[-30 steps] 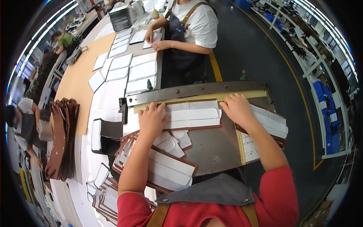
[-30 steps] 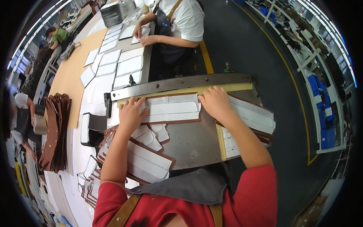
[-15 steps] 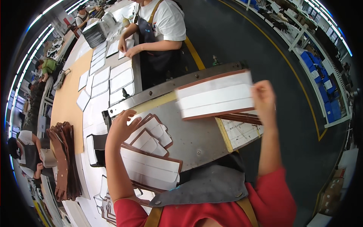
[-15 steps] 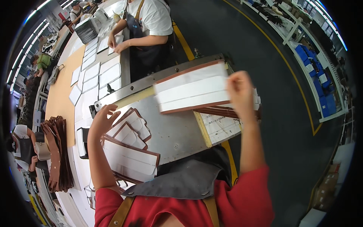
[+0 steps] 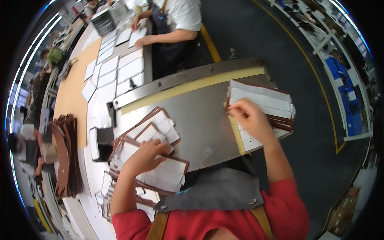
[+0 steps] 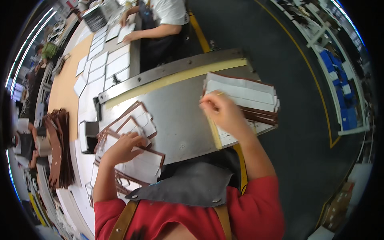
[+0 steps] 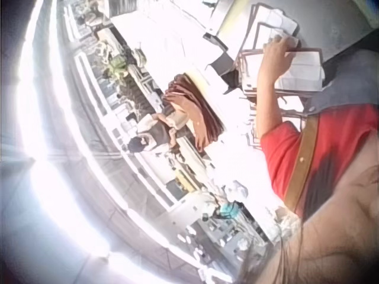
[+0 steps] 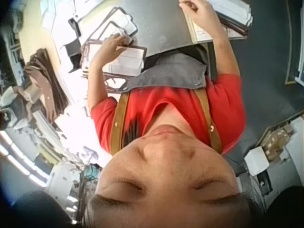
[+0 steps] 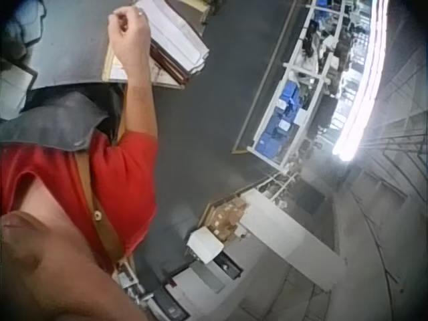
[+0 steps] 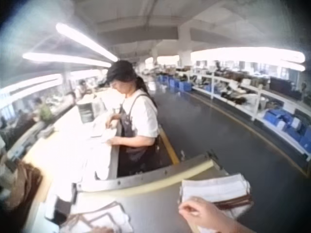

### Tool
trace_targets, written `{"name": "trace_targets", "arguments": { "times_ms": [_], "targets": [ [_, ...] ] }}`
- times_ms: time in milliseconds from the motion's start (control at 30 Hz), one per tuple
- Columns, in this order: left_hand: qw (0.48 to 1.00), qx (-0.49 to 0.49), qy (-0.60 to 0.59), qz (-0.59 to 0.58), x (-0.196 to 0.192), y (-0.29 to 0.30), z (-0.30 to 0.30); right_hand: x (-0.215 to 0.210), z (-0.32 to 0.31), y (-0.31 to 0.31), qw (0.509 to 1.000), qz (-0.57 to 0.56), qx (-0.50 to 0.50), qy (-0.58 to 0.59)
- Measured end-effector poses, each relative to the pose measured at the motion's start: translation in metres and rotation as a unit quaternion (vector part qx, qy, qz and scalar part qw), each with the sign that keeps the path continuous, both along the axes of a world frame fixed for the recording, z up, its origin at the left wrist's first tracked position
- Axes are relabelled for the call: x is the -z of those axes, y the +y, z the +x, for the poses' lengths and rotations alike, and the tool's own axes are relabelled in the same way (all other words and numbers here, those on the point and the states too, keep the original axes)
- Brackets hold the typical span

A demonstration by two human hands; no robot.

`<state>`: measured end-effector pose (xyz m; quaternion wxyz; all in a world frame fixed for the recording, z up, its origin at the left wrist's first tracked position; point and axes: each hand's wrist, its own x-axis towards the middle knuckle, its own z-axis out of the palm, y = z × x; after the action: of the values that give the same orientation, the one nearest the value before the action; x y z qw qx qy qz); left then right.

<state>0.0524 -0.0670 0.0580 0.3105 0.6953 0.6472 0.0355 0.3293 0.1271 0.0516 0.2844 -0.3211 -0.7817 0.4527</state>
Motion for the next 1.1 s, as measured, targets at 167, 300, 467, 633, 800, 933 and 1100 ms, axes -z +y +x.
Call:
{"name": "trace_targets", "arguments": {
  "times_ms": [167,300,467,633,800,933,1100],
  "targets": [
    [0.995,-0.012,-0.012,0.094,0.005,0.003,-0.012,0.014,-0.070,-0.054,0.959,0.014,-0.272,-0.073],
    [0.972,-0.098,-0.043,0.209,-0.003,0.016,-0.021,0.017,-0.099,-0.054,0.975,-0.026,-0.216,-0.049],
    [0.924,-0.173,-0.079,0.332,0.022,0.035,-0.018,0.018,-0.101,-0.038,0.961,0.254,-0.105,-0.013],
    [0.890,-0.195,-0.056,0.408,0.020,0.046,-0.034,0.018,-0.098,-0.025,0.977,0.200,-0.039,0.061],
    [0.879,-0.194,-0.001,0.436,0.012,0.054,-0.044,0.026,-0.108,0.019,0.999,-0.019,-0.038,0.006],
    [0.967,0.022,-0.083,0.238,0.002,0.024,0.007,0.039,-0.108,0.028,0.999,-0.013,-0.036,-0.017],
    [0.952,0.111,0.026,0.284,0.046,-0.002,0.055,0.003,-0.107,0.008,0.996,0.071,-0.031,-0.052]
  ]
}}
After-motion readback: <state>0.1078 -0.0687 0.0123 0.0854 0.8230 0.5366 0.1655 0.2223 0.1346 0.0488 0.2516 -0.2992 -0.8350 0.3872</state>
